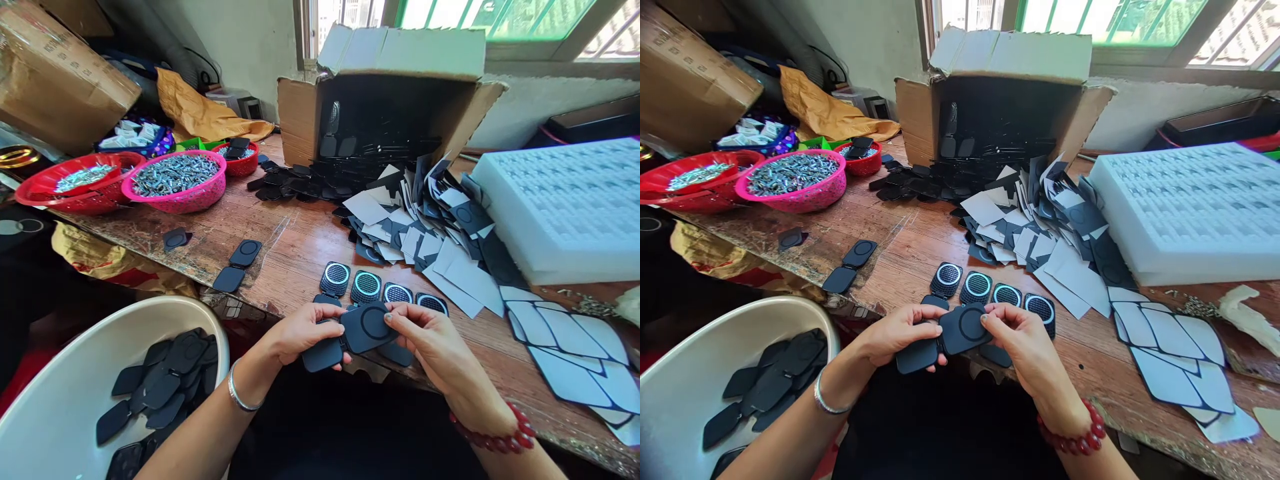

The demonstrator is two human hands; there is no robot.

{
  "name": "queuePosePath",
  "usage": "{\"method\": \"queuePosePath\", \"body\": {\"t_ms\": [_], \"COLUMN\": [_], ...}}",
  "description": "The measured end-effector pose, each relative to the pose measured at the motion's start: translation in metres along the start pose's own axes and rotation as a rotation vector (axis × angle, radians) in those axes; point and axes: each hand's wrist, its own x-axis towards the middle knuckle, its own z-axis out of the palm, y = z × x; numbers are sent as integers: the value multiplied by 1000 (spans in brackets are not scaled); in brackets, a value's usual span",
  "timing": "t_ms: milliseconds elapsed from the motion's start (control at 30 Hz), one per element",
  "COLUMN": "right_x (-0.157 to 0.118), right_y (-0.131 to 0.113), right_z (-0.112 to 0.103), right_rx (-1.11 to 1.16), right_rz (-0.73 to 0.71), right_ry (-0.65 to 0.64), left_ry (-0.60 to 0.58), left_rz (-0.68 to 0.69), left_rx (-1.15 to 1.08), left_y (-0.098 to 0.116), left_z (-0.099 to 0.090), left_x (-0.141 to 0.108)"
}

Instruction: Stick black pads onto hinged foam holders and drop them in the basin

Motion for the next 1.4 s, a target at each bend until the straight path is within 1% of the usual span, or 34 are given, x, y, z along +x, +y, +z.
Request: {"method": "queuePosePath", "body": {"t_ms": [133, 267, 433, 600, 800, 1033, 1300, 1367, 1400], "right_x": [-3, -4, -4, -6, -10, -7, -6, -7, -7], "right_y": [-3, 0, 3, 3, 8, 17, 15, 14, 14], "right_z": [4, 4, 3, 5, 8, 5, 8, 7, 6], "right_rx": [-22, -62, -110, -218, -275, -337, -362, -432, -503], "right_rz": [-38, -140, -215, -324, -451, -515, -504, -536, -569], "right_ry": [52, 41, 46, 96, 168, 182, 169, 172, 176], "left_ry": [44, 65, 82, 124, 168, 161, 176, 176, 173], "left_rz": [-4, 5, 20, 42, 77, 106, 90, 98, 104], "left_rx": [12, 13, 31, 70, 112, 133, 178, 188, 197], "left_y": [-2, -3, -2, 0, 2, 2, 2, 2, 2], "left_z": [1, 1, 2, 5, 10, 12, 12, 12, 12], "left_x": [1, 1, -1, -3, -5, -6, -8, -9, -9]}}
